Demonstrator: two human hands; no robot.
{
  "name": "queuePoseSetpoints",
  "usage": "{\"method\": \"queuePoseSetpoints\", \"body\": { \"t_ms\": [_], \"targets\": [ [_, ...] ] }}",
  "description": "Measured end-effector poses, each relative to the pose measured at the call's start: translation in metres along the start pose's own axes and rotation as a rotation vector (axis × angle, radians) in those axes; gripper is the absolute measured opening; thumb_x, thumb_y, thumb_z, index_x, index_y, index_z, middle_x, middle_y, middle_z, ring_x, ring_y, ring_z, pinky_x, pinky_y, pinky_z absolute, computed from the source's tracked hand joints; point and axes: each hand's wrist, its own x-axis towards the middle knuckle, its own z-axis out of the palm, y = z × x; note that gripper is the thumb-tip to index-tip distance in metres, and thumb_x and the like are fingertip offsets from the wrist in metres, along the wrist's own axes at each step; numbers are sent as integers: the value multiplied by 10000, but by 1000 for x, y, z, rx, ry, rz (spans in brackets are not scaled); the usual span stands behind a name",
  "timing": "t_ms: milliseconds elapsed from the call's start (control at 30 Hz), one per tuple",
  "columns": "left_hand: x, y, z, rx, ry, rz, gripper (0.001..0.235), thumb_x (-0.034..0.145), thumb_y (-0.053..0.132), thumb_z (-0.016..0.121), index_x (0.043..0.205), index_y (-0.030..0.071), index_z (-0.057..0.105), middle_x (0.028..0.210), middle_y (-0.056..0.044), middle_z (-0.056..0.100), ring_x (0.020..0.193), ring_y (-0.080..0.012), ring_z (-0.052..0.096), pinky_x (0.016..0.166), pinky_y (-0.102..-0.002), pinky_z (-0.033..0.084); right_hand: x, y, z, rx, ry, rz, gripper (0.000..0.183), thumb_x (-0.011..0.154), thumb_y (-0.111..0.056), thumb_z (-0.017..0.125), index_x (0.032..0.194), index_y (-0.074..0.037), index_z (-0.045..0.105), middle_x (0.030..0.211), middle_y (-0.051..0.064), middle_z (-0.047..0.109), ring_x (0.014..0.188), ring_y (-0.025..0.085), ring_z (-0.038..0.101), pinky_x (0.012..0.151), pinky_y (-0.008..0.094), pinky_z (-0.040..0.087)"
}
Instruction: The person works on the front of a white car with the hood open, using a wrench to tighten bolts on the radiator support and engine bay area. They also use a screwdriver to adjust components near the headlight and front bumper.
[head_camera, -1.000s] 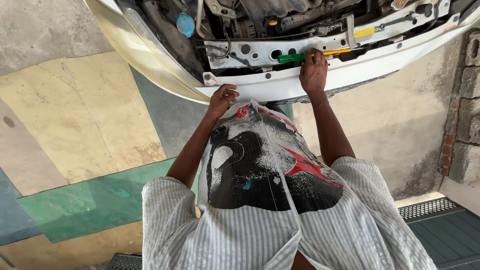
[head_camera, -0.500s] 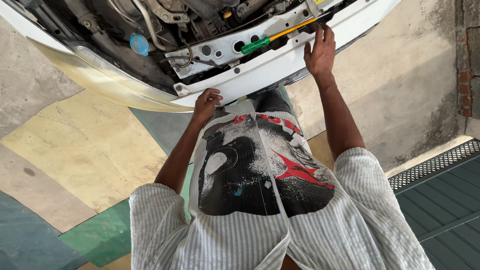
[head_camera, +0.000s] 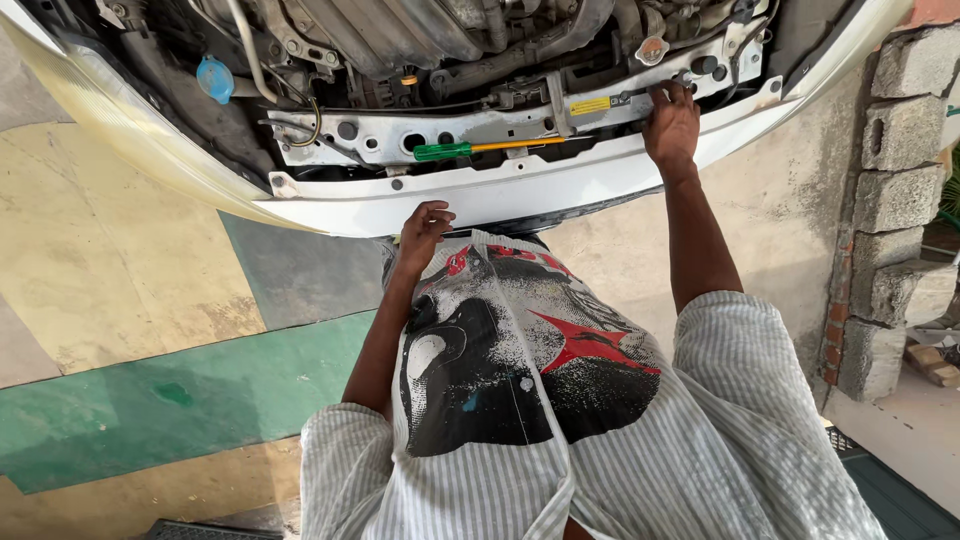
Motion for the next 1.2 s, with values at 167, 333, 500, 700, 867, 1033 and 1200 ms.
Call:
{"method": "queuePoseSetpoints", "body": {
  "t_ms": [167,333,500,700,867,1033,1200],
  "targets": [
    [-25,-7,9,-18,175,-66,260,1000,139,604,1255,99,644,1082,-41,744,918,-122,679,766,-282,506,1,21,23,2,28,-105,346,940,-6,655,1281,-34,704,1306,181,644,1167,368,612,998,487,495],
    [-24,-13,21,-15,193,-43,244,1009,157,609,1242,88,636,1064,-51,754,903,-126,696,763,-287,526,10,36,24,-25,6,-144,285,998,-35,672,1277,-67,722,1217,124,659,1149,341,619,983,440,527],
    [-14,10,35,72,171,39,279,954,76,599,1230,69,643,1054,-47,757,868,-136,697,751,-290,539,30,38,23,-124,-19,-227,208,952,-92,711,1157,-69,736,1203,115,673,1134,328,627,958,439,514],
    [-48,204,58,307,297,608,253,956,31,712,1205,39,669,1134,-65,743,987,-177,713,815,-307,570,41,40,8,-104,-104,-288,161,952,-128,716,1112,-130,740,1128,62,688,1122,268,647,1066,442,451],
    [-164,367,19,574,376,1493,582,982,101,851,1441,126,493,1356,-102,630,1299,-243,581,1156,-377,462,42,41,-3,-130,-139,-362,202,925,-110,702,1114,-159,754,1125,57,701,1082,258,664,1088,437,417],
    [-216,392,29,763,390,1784,628,971,121,859,1457,138,461,1383,-94,589,1321,-241,545,1166,-380,438,47,25,-9,-87,-156,-335,161,988,-147,695,1142,-146,744,1163,95,714,1100,265,677,1106,433,414],
    [-241,391,14,827,422,1830,675,959,141,867,1472,150,429,1411,-86,548,1343,-239,510,1176,-382,413,52,14,-13,-164,-197,-271,276,941,-74,686,1213,-107,718,1242,130,712,1081,260,683,1090,438,408]
  ]
}}
